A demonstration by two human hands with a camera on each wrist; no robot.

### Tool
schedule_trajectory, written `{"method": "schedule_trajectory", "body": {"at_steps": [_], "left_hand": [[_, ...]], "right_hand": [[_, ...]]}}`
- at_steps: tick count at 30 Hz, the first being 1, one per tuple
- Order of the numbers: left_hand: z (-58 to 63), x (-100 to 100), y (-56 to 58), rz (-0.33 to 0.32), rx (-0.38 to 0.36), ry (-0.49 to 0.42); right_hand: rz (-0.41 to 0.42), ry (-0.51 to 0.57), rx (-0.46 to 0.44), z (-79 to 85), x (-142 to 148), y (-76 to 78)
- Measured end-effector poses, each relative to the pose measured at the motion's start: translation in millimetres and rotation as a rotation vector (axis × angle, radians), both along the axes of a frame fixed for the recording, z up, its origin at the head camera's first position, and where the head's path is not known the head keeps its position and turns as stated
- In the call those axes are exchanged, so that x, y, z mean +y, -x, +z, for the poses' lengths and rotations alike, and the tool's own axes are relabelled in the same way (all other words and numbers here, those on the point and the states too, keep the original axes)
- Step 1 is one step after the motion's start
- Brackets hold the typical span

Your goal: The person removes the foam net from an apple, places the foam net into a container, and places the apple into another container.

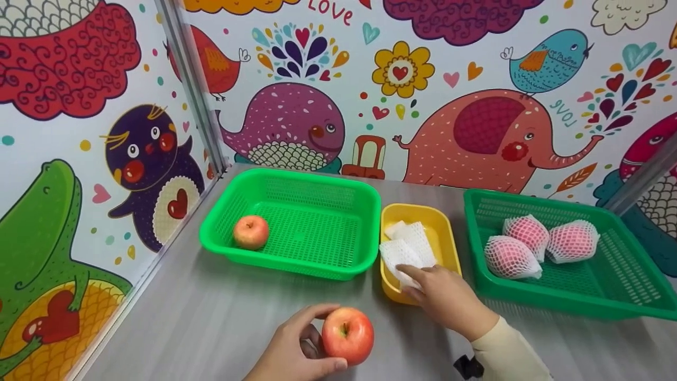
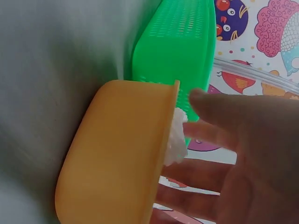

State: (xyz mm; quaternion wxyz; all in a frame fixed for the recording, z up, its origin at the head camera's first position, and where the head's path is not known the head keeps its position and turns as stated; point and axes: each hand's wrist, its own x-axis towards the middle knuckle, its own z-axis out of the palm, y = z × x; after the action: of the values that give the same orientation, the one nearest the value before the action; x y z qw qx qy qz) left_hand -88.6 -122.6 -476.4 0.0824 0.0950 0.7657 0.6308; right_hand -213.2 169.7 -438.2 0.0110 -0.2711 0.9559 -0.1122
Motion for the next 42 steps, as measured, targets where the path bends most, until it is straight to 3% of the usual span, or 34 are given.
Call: {"method": "schedule_trajectory", "body": {"at_steps": [4, 10, 15, 22, 26, 32, 37, 40, 42], "left_hand": [[0.8, 2, 0.7, 0.001, -0.004, -0.002], [0.1, 4, -0.2, -0.003, 0.008, -0.003], [2.3, 4, 0.4, -0.002, 0.036, 0.019], [14.8, 3, 10.6, 0.046, 0.067, 0.039], [25.7, -2, 18.9, 0.075, 0.122, 0.007], [46.4, -15, 38.2, 0.146, 0.220, 0.021], [62.9, -36, 64.8, 0.228, 0.245, 0.091], [68.4, -51, 82.9, 0.262, 0.284, 0.153], [69.6, -60, 94.4, 0.284, 0.338, 0.243]], "right_hand": [[0.028, 0.007, -0.056, -2.6, 2, 3.2], [-0.013, -0.052, -0.075, -6.4, -1, 5.4], [0.027, 0.027, -0.073, -11.4, -3, 4.0], [0.071, 0.100, -0.119, -6.7, -1, 1.2], [0.091, 0.131, -0.088, -2.2, 0, -2.2], [0.045, 0.148, 0.046, 3.8, 4, -10.0], [0.000, 0.142, 0.154, 7.4, 10, -17.1], [-0.010, 0.162, 0.169, 8.7, 13, -22.5], [-0.012, 0.174, 0.175, 9.4, 15, -26.0]]}}
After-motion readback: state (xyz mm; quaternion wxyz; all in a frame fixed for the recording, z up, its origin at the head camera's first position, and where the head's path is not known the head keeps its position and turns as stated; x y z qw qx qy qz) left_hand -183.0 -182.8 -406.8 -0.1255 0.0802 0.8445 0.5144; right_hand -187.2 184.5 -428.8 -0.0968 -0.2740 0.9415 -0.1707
